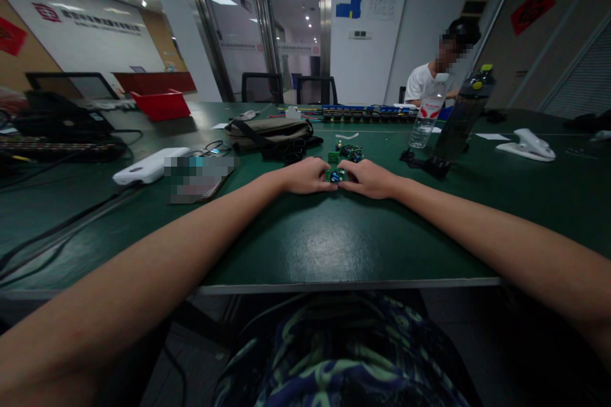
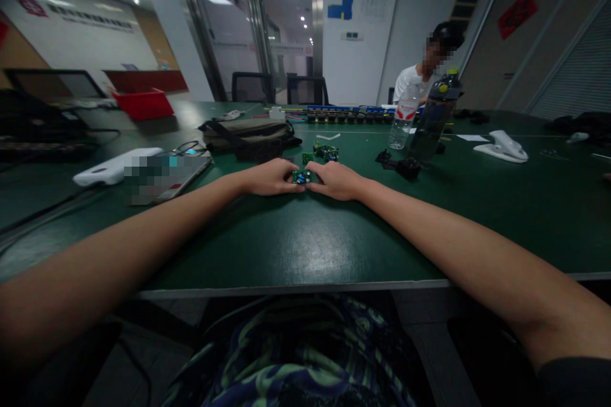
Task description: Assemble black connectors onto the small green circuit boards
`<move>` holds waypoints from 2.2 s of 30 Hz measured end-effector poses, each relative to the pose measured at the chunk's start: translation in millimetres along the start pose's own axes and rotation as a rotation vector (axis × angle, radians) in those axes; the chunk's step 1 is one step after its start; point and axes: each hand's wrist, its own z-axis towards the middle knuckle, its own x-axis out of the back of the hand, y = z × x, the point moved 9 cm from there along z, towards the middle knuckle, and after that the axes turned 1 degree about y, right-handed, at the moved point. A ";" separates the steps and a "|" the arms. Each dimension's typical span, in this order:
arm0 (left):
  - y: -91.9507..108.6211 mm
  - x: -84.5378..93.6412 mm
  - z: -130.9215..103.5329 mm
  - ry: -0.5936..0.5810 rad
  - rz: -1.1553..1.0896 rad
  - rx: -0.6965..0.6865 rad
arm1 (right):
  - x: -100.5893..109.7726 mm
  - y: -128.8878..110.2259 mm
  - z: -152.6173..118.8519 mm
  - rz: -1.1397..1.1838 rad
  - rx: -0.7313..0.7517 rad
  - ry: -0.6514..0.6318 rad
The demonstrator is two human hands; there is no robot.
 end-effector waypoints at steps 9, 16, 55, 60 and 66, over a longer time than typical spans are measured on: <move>-5.1 -4.5 -0.2 -0.051 -0.077 0.045 | 0.3 -2.8 0.3 0.000 0.013 -0.012; -4.8 -5.4 -0.2 -0.073 -0.096 0.051 | 0.2 -2.0 0.3 0.018 0.003 -0.008; -1.6 -4.8 0.7 -0.056 -0.033 -0.008 | 0.6 -2.3 1.1 -0.014 0.015 -0.001; -1.0 -4.0 0.8 -0.053 -0.056 0.002 | 0.6 -1.8 1.2 -0.009 0.007 -0.008; -4.4 -6.8 1.4 -0.082 -0.062 0.035 | 0.8 -2.4 1.0 -0.015 0.006 -0.010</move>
